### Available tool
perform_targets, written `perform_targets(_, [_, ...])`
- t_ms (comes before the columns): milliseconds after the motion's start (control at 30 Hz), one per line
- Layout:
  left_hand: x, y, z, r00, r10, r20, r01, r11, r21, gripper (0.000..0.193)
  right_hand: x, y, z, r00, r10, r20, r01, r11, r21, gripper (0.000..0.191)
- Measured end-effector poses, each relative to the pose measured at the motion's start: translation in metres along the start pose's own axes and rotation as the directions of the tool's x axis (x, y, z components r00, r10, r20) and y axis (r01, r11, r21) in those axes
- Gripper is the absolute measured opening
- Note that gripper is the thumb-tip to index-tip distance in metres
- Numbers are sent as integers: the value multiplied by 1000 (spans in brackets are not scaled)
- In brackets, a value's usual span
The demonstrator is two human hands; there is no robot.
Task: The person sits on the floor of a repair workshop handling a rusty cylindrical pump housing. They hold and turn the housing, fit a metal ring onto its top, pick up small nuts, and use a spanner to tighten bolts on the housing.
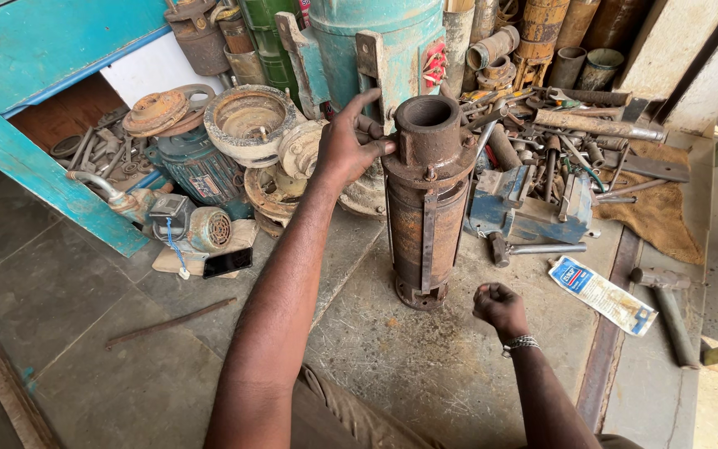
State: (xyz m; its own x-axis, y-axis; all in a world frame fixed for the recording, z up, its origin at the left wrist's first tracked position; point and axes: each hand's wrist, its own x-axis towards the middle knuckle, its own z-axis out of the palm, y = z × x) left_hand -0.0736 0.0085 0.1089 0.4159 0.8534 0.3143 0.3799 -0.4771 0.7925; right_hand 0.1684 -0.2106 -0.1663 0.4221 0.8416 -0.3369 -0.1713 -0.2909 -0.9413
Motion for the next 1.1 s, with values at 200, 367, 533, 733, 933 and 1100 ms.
perform_targets(200, [-1,-9,-2,978,203,44,-195,969,-150,85,6,-17,-23,989,-141,39,42,530,847,4])
perform_targets(367, [-3,-11,6,994,49,-100,-50,999,-11,82,4,-18,-27,998,43,51,-67,573,817,9])
perform_targets(533, [-4,-9,2,922,387,-12,-385,914,-131,82,5,-16,-26,999,23,34,-41,609,792,9])
perform_targets(733, [-4,-2,8,994,89,-64,-94,992,-83,88,9,-14,-29,996,-14,88,-60,626,777,8])
perform_targets(933, [-5,0,2,992,124,-20,-125,989,-80,105,9,-14,-27,999,11,48,-44,645,763,7])
perform_targets(1100, [-8,-9,5,984,172,-41,-177,969,-175,95,8,-16,-25,999,24,40,-46,676,735,8])
